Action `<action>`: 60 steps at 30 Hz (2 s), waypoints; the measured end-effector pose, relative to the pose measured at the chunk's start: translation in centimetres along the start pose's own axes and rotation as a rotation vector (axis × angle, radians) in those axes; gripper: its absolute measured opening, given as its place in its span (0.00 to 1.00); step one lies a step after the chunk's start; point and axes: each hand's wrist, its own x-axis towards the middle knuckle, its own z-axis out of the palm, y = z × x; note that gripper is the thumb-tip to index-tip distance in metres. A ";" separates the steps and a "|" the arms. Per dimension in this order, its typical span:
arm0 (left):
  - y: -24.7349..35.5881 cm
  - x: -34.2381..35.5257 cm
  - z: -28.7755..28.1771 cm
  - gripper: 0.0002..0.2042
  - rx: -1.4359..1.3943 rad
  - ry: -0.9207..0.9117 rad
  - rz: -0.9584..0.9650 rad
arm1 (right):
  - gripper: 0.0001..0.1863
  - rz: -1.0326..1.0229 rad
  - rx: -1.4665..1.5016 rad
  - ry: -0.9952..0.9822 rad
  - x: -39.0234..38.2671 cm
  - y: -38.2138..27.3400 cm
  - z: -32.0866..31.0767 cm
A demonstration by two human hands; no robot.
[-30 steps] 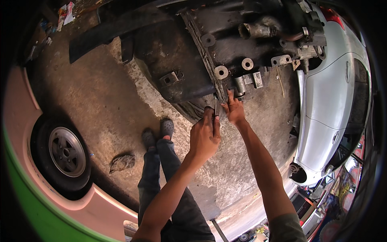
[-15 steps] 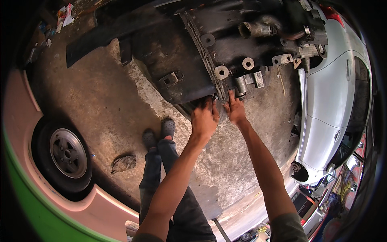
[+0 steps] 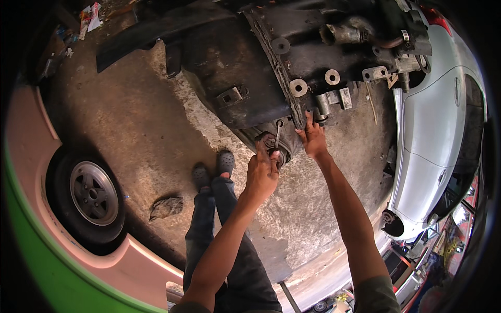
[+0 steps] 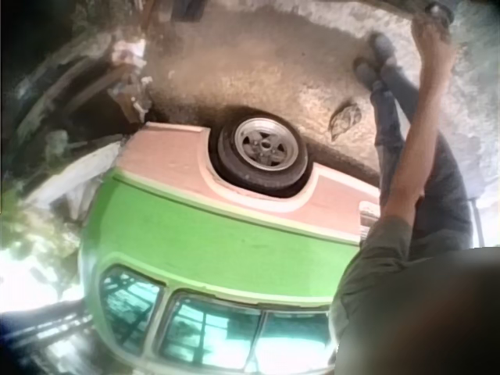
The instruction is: The person works on a car engine block placed on the ground, using a wrench to tighten bolts on the engine's underside. They repeatedly adjust the wrench and reposition their hands to access different bolt locations.
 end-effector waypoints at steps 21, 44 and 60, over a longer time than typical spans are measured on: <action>7.1 6.6 -8.8 0.10 -0.279 -0.177 -0.201 | 0.42 -0.039 -0.105 0.105 0.0 -0.6 -0.2; 7.6 5.7 -7.5 0.10 -0.227 -0.158 -0.090 | 0.39 -0.015 -0.126 0.090 0.0 -1.3 -1.3; 7.3 4.7 -7.9 0.11 -0.118 -0.244 -0.010 | 0.18 -0.499 0.180 1.141 -0.5 -12.8 -18.7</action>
